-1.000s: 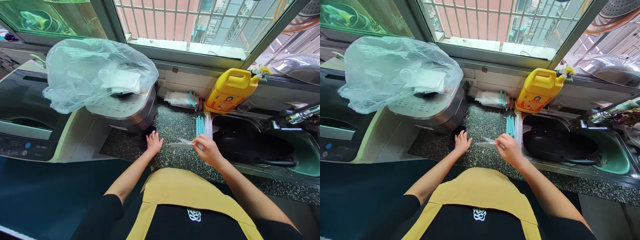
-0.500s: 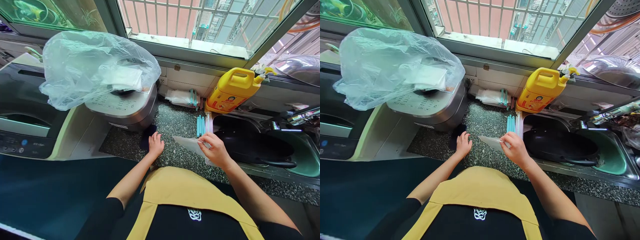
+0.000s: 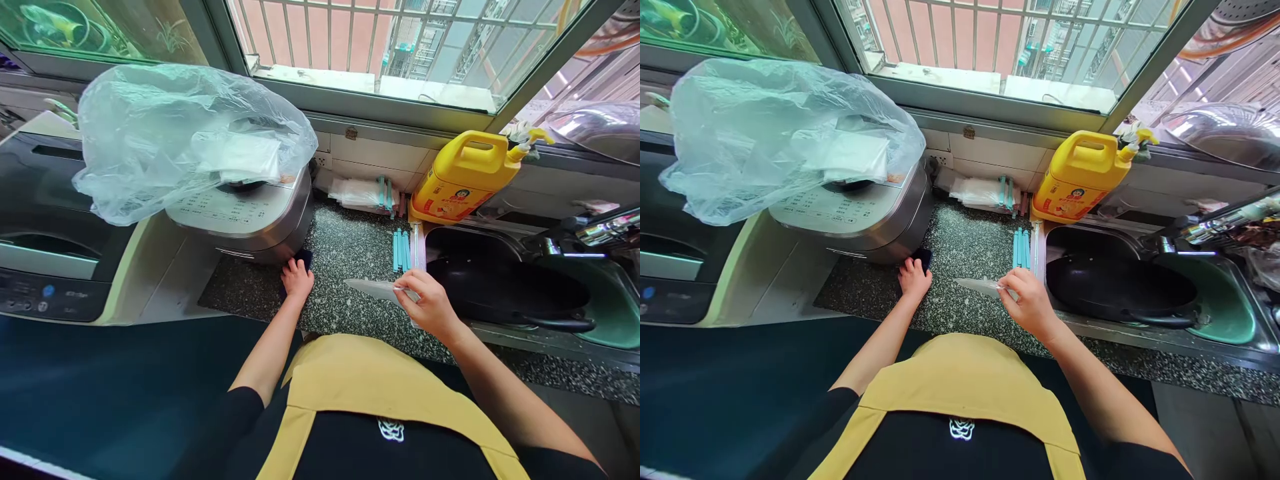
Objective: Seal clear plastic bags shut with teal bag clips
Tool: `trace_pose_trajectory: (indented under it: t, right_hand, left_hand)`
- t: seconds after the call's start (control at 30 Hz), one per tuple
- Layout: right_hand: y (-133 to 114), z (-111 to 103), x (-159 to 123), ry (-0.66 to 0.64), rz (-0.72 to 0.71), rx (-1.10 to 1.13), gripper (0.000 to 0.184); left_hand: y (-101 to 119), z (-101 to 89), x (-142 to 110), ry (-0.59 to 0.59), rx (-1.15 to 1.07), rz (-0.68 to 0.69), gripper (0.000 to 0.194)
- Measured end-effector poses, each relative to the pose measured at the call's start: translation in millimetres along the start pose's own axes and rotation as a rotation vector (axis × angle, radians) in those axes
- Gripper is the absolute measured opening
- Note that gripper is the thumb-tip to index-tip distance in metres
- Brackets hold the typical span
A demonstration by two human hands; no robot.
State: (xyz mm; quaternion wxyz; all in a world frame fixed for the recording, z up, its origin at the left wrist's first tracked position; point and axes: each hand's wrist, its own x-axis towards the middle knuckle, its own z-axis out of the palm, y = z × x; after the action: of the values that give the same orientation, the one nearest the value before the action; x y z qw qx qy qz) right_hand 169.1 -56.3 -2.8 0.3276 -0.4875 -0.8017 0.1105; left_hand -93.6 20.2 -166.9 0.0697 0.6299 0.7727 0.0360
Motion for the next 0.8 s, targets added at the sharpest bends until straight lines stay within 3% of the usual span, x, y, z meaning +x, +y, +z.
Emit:
trace_pose_trajectory:
  t: [0.13,0.3,0.4,0.5,0.6,0.73,0.8]
  right_hand:
    - [-1.5,-2.2,-0.4,-0.007,0.004,0.019,0.012]
    - [-3.2,-9.7,1.3,-0.023,0.009,0.044,0.011]
    - [-5.7,-15.5,4.3,-0.031,0.014,0.073,0.011]
    - [-9.0,-21.4,7.4,-0.034,0.006,0.098,0.01]
    - [-10.5,-25.2,7.6,-0.025,0.015,0.102,0.011]
    - [-8.5,-23.3,3.8,-0.008,0.016,0.089,0.011]
    - [-7.9,-20.7,3.1,-0.011,0.011,0.087,0.011]
  left_hand:
    - [-0.5,-5.0,-5.6,0.124,-0.166,0.063,0.032]
    - [13.7,-37.6,-53.3,0.483,-0.721,0.603,0.019]
    - [30.3,-59.2,-87.7,0.549,-0.855,0.776,0.02]
    - [38.7,-63.0,-100.0,0.593,-0.857,0.882,0.023]
    - [25.9,-47.0,-83.0,0.47,-0.727,0.784,0.014]
    - [-9.8,-25.1,-42.8,0.153,-0.4,0.262,0.007]
    - [-17.2,-24.5,-31.3,0.09,-0.383,0.227,0.007]
